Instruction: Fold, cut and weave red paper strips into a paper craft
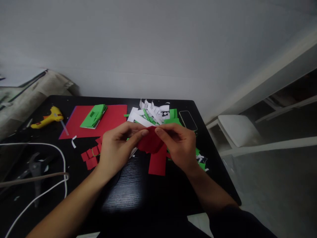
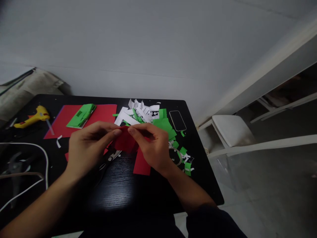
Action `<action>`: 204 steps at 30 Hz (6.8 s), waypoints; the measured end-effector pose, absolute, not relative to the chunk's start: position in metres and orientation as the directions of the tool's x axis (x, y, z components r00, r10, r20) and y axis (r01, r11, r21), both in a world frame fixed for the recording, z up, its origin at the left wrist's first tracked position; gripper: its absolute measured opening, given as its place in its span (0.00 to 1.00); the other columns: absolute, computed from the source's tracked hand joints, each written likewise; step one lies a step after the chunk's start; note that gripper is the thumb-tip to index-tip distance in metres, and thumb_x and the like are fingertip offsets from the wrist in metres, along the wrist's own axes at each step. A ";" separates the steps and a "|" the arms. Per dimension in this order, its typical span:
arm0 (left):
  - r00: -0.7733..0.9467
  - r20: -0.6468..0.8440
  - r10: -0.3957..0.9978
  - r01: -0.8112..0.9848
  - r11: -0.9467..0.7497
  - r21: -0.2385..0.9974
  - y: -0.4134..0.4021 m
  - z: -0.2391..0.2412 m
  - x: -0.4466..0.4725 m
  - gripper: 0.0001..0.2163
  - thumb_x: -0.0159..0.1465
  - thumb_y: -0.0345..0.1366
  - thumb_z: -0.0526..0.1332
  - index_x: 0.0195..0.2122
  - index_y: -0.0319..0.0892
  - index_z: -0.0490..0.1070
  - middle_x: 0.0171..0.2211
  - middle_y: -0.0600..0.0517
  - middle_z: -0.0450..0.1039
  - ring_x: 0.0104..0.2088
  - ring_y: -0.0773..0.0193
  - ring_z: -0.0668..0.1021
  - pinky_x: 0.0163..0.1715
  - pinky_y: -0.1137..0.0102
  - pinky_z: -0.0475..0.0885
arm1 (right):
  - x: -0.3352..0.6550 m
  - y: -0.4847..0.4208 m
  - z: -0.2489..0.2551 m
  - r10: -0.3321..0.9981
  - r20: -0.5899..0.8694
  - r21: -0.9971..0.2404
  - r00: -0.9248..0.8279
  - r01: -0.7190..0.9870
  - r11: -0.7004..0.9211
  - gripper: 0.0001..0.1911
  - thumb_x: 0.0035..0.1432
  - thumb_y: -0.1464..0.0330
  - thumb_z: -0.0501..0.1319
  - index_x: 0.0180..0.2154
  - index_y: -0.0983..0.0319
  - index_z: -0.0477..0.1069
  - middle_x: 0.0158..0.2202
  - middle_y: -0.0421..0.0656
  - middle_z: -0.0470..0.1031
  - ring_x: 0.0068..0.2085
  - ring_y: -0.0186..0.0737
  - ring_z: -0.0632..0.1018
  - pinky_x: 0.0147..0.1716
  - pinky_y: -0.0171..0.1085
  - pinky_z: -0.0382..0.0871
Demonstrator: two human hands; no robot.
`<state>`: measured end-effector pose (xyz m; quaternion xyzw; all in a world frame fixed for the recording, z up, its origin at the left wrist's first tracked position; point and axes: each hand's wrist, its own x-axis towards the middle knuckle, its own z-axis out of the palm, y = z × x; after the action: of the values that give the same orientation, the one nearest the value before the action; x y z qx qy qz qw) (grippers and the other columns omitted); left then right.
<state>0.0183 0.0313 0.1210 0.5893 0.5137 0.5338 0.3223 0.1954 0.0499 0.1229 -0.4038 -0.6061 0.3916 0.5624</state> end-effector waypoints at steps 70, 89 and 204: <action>-0.073 0.416 0.906 0.266 -0.384 0.884 0.028 0.116 0.026 0.03 0.69 0.36 0.66 0.38 0.44 0.79 0.34 0.55 0.80 0.32 0.69 0.79 0.33 0.74 0.73 | 0.194 0.047 0.122 0.921 0.361 -0.928 -0.149 0.041 0.370 0.02 0.64 0.67 0.67 0.37 0.58 0.79 0.33 0.39 0.82 0.34 0.36 0.82 0.36 0.35 0.80; -0.031 0.440 0.898 0.243 -0.420 0.874 0.031 0.115 0.022 0.02 0.69 0.33 0.65 0.38 0.44 0.78 0.33 0.56 0.79 0.31 0.70 0.78 0.32 0.76 0.72 | 0.195 0.050 0.122 0.925 0.351 -0.934 -0.148 0.020 0.358 0.02 0.61 0.69 0.70 0.35 0.57 0.82 0.32 0.39 0.84 0.34 0.36 0.84 0.36 0.34 0.80; 0.021 0.155 0.988 0.415 -0.150 0.897 0.055 0.102 0.000 0.11 0.71 0.43 0.59 0.35 0.43 0.73 0.26 0.53 0.77 0.26 0.66 0.78 0.27 0.72 0.70 | 0.202 0.059 0.124 0.890 0.432 -0.902 0.148 0.094 0.422 0.02 0.61 0.69 0.70 0.38 0.56 0.81 0.36 0.39 0.84 0.38 0.39 0.83 0.40 0.41 0.82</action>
<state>0.0002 0.0550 0.1020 0.6293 0.5574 0.4230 0.3382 0.2024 0.0591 0.1241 -0.4319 -0.5692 0.3197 0.6223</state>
